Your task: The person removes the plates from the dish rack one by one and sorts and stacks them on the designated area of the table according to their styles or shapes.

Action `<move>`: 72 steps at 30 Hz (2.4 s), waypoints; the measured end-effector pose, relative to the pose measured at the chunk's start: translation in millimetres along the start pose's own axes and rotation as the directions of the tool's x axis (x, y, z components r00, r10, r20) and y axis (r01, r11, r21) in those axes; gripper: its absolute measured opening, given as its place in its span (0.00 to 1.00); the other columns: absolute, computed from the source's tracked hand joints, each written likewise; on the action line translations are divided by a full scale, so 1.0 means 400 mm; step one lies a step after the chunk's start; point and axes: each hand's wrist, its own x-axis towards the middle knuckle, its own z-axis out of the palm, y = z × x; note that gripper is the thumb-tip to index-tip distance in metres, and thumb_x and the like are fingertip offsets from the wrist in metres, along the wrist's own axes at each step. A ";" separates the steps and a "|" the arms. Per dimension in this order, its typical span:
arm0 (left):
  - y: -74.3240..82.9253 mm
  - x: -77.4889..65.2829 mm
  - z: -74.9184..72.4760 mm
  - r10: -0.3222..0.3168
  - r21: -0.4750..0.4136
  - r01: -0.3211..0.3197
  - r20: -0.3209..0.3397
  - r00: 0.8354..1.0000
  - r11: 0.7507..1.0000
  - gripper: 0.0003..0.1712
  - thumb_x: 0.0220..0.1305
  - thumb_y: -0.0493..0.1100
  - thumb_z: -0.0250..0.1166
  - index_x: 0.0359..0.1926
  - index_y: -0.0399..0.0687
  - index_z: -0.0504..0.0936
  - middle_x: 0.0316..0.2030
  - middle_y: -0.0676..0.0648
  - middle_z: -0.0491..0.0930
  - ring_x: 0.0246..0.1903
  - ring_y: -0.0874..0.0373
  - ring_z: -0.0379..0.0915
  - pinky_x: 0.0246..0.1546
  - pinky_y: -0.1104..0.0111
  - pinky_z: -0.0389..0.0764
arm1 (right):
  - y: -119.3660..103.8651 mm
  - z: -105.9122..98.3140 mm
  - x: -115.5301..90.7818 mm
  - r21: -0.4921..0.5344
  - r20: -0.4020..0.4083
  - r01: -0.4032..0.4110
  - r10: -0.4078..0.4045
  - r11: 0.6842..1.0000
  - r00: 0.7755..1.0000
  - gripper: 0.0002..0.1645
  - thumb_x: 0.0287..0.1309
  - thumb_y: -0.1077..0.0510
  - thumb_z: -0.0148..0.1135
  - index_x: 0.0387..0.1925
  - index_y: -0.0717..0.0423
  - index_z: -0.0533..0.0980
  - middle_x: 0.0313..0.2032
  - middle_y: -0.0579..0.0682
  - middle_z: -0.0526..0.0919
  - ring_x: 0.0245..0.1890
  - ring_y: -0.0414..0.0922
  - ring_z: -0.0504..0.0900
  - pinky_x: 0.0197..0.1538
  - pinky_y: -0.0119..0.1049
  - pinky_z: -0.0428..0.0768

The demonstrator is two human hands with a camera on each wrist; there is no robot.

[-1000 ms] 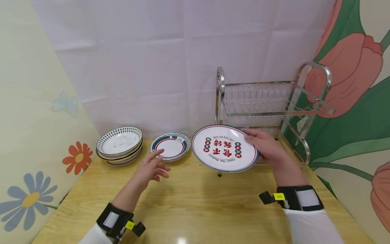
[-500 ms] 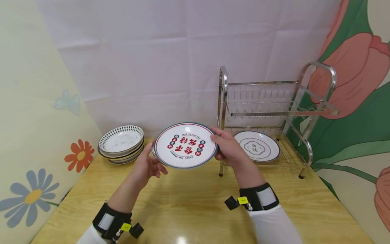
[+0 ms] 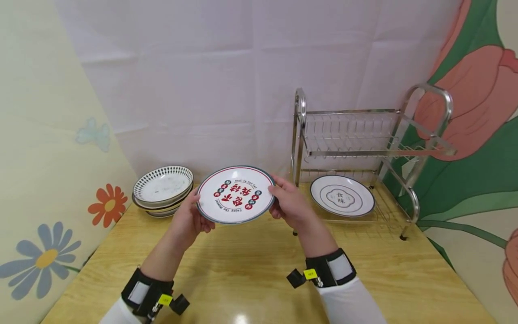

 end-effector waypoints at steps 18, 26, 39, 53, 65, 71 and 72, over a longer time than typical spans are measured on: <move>-0.008 0.004 0.013 0.012 -0.033 -0.015 -0.090 0.996 0.999 0.36 0.72 0.36 0.44 0.80 0.55 0.56 0.22 0.52 0.82 0.13 0.64 0.70 0.14 0.75 0.70 | 0.016 0.008 -0.006 0.074 -0.023 -0.012 0.014 0.997 1.000 0.33 0.81 0.53 0.42 0.82 0.44 0.53 0.29 0.44 0.86 0.15 0.36 0.73 0.21 0.25 0.72; -0.005 0.014 0.018 0.056 -0.021 -0.060 -0.152 0.987 0.998 0.32 0.75 0.36 0.48 0.77 0.54 0.61 0.18 0.50 0.81 0.10 0.64 0.69 0.12 0.75 0.69 | 0.013 0.017 -0.010 0.104 -0.054 0.001 0.005 0.995 0.999 0.31 0.80 0.51 0.44 0.80 0.40 0.57 0.34 0.44 0.83 0.19 0.37 0.74 0.24 0.27 0.74; 0.019 0.114 0.019 0.094 0.155 -0.039 -0.371 0.924 0.987 0.27 0.74 0.38 0.53 0.72 0.47 0.69 0.20 0.50 0.82 0.10 0.64 0.67 0.14 0.73 0.70 | 0.020 0.035 -0.022 0.150 -0.003 0.050 -0.051 0.987 0.999 0.35 0.80 0.47 0.45 0.82 0.37 0.50 0.37 0.47 0.81 0.23 0.40 0.82 0.26 0.29 0.81; 0.010 0.288 -0.021 0.151 0.313 0.013 -0.493 0.857 0.950 0.20 0.77 0.43 0.48 0.64 0.44 0.70 0.42 0.41 0.81 0.22 0.57 0.74 0.22 0.70 0.73 | 0.078 0.100 -0.006 0.040 0.163 -0.040 0.033 0.998 0.986 0.32 0.78 0.50 0.48 0.79 0.44 0.58 0.39 0.50 0.81 0.24 0.42 0.84 0.24 0.30 0.81; -0.086 0.347 -0.068 0.077 0.350 0.169 -0.590 0.804 0.921 0.17 0.78 0.40 0.44 0.61 0.40 0.69 0.47 0.37 0.77 0.24 0.54 0.75 0.25 0.67 0.75 | 0.118 0.146 -0.005 -0.069 0.257 -0.069 0.084 0.995 0.963 0.31 0.76 0.49 0.52 0.75 0.51 0.64 0.37 0.49 0.80 0.25 0.42 0.83 0.25 0.32 0.79; -0.123 0.342 -0.088 0.082 0.384 0.188 -0.588 0.804 0.904 0.18 0.76 0.39 0.43 0.61 0.36 0.67 0.48 0.35 0.75 0.25 0.54 0.74 0.25 0.67 0.77 | 0.133 0.166 -0.009 -0.116 0.298 -0.078 0.109 0.990 0.948 0.27 0.76 0.49 0.52 0.71 0.52 0.68 0.37 0.50 0.79 0.24 0.43 0.82 0.25 0.32 0.79; -0.128 0.340 -0.090 0.084 0.389 0.190 -0.587 0.805 0.902 0.19 0.76 0.39 0.44 0.61 0.36 0.67 0.48 0.34 0.75 0.25 0.53 0.74 0.25 0.66 0.77 | 0.134 0.170 -0.010 -0.122 0.300 -0.081 0.115 0.989 0.947 0.27 0.76 0.50 0.52 0.71 0.51 0.69 0.37 0.50 0.79 0.24 0.43 0.82 0.25 0.32 0.79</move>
